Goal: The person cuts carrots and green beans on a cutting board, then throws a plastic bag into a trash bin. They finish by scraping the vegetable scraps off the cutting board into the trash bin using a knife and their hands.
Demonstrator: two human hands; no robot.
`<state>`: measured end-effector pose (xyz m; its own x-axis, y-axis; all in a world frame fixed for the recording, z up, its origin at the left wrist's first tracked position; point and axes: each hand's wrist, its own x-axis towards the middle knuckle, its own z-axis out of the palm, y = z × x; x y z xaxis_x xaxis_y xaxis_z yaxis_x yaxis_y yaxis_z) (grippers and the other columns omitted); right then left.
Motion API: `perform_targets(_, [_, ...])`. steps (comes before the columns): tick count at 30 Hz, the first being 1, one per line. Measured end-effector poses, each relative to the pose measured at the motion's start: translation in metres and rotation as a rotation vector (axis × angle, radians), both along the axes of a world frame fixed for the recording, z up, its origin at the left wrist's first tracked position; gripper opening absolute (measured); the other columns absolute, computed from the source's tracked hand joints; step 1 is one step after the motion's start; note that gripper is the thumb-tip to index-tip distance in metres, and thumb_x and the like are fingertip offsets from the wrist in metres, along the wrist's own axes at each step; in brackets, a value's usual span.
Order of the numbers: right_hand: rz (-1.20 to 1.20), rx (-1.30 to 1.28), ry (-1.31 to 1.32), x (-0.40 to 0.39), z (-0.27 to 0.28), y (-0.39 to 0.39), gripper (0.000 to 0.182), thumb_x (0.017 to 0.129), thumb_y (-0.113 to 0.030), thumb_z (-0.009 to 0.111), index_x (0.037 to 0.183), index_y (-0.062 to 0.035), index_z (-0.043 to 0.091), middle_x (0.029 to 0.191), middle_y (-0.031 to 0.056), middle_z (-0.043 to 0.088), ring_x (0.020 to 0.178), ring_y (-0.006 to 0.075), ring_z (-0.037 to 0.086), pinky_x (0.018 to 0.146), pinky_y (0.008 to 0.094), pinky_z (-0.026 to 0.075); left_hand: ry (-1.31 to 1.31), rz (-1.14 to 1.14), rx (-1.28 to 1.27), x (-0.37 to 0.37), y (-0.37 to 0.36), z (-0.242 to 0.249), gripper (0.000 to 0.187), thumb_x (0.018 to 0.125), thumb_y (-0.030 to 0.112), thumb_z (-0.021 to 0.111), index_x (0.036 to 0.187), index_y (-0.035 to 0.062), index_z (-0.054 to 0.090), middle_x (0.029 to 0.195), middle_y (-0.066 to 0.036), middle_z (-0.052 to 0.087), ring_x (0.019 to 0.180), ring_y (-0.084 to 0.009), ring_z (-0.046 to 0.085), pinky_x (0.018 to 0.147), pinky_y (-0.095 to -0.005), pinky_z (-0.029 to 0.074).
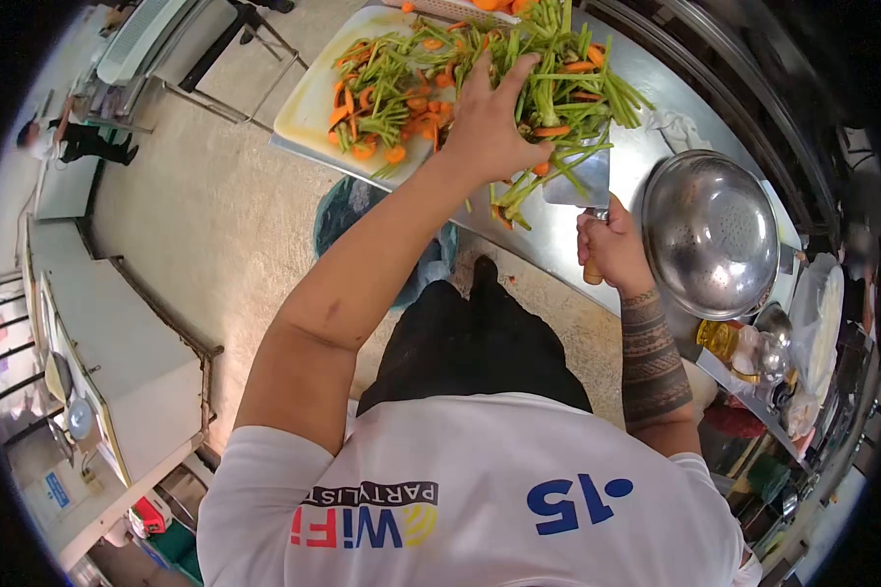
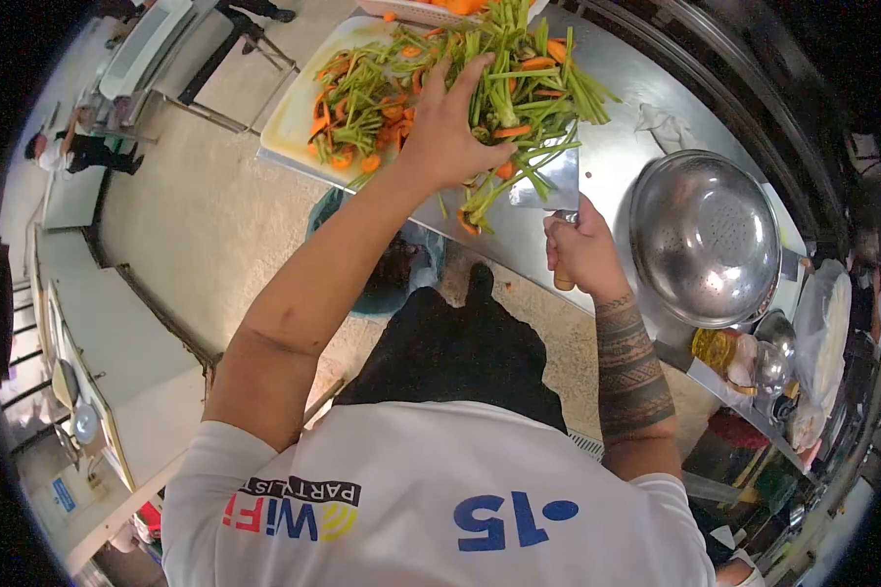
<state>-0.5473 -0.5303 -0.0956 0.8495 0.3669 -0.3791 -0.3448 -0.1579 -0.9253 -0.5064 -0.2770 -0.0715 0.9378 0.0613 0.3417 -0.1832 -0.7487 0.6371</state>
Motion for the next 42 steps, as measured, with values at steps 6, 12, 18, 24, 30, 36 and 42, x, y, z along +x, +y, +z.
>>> perform_targets(6, [0.106, -0.003, -0.003, -0.041, 0.037, 0.025, 0.027, 0.096, -0.001, 0.056, 0.123, -0.0006, 0.053, 0.079, 0.0017, 0.054, 0.054, 0.0104, 0.054, 0.05, 0.0273, 0.047, -0.091, 0.087, -0.044, -0.067, 0.031, 0.026, 0.111, 0.063, 0.034, 0.092, 0.156, 0.0268, 0.032, 0.154, -0.036, 0.027, 0.145, -0.0536, 0.03, 0.117, -0.0565, 0.036])
perform_targets(12, [0.288, -0.008, 0.057, -0.087, 0.039, 0.071, 0.036, 0.096, 0.0, 0.054, 0.132, 0.0006, 0.05, 0.086, 0.0024, 0.055, 0.055, 0.0091, 0.054, 0.05, 0.0254, 0.047, -0.134, 0.226, -0.014, -0.166, 0.081, 0.03, 0.109, 0.063, 0.029, 0.092, 0.155, 0.0185, 0.034, 0.153, -0.027, 0.034, 0.145, -0.0485, 0.032, 0.117, -0.0545, 0.038])
perform_targets(18, [0.575, -0.228, 0.019, -0.105, -0.004, 0.128, 0.044, 0.096, -0.008, 0.06, 0.139, -0.0079, 0.051, 0.074, 0.0044, 0.059, 0.058, 0.0128, 0.057, 0.053, 0.0296, 0.05, -0.008, 0.461, -0.051, -0.246, 0.119, -0.044, 0.118, 0.066, 0.034, 0.094, 0.158, 0.0093, 0.025, 0.156, -0.033, 0.026, 0.148, -0.0498, 0.026, 0.119, -0.0535, 0.034])
perform_targets(24, [0.745, -0.765, -0.767, -0.105, -0.158, 0.16, 0.027, 0.093, -0.013, 0.061, 0.116, 0.0003, 0.056, 0.089, 0.0227, 0.071, 0.085, 0.0388, 0.073, 0.071, 0.0517, 0.057, 0.601, 0.411, -0.105, -0.305, 0.162, -0.234, 0.115, 0.073, 0.035, 0.091, 0.162, 0.0093, 0.024, 0.164, -0.035, 0.014, 0.152, -0.0478, 0.025, 0.118, -0.0505, 0.037])
perform_targets(30, [0.668, -0.779, -0.755, -0.145, -0.109, 0.15, 0.021, 0.094, -0.016, 0.06, 0.109, -0.0008, 0.055, 0.089, 0.0232, 0.069, 0.084, 0.0436, 0.069, 0.072, 0.0539, 0.054, 0.747, 0.444, -0.068, -0.343, 0.19, -0.232, 0.08, 0.086, 0.025, 0.079, 0.155, 0.009, 0.042, 0.164, -0.027, 0.027, 0.147, -0.0425, 0.037, 0.118, -0.0491, 0.037])
perform_targets(36, [0.408, -0.725, -0.627, -0.151, -0.036, 0.109, 0.02, 0.094, -0.018, 0.062, 0.107, -0.0018, 0.06, 0.083, 0.0232, 0.068, 0.079, 0.0434, 0.067, 0.07, 0.0534, 0.053, 0.389, 0.474, 0.062, -0.309, 0.225, -0.217, 0.056, 0.089, 0.027, 0.077, 0.137, 0.0047, 0.061, 0.153, -0.029, 0.042, 0.14, -0.0452, 0.042, 0.116, -0.0512, 0.037])
perform_targets(42, [-0.032, -0.643, -0.477, -0.087, -0.02, 0.037, 0.022, 0.093, -0.017, 0.067, 0.105, 0.0008, 0.062, 0.083, 0.0241, 0.067, 0.079, 0.0444, 0.066, 0.068, 0.0507, 0.051, 0.059, 0.513, 0.076, -0.184, 0.224, -0.144, 0.057, 0.093, 0.033, 0.074, 0.138, 0.0018, 0.059, 0.154, -0.033, 0.037, 0.143, -0.048, 0.037, 0.118, -0.0516, 0.033])
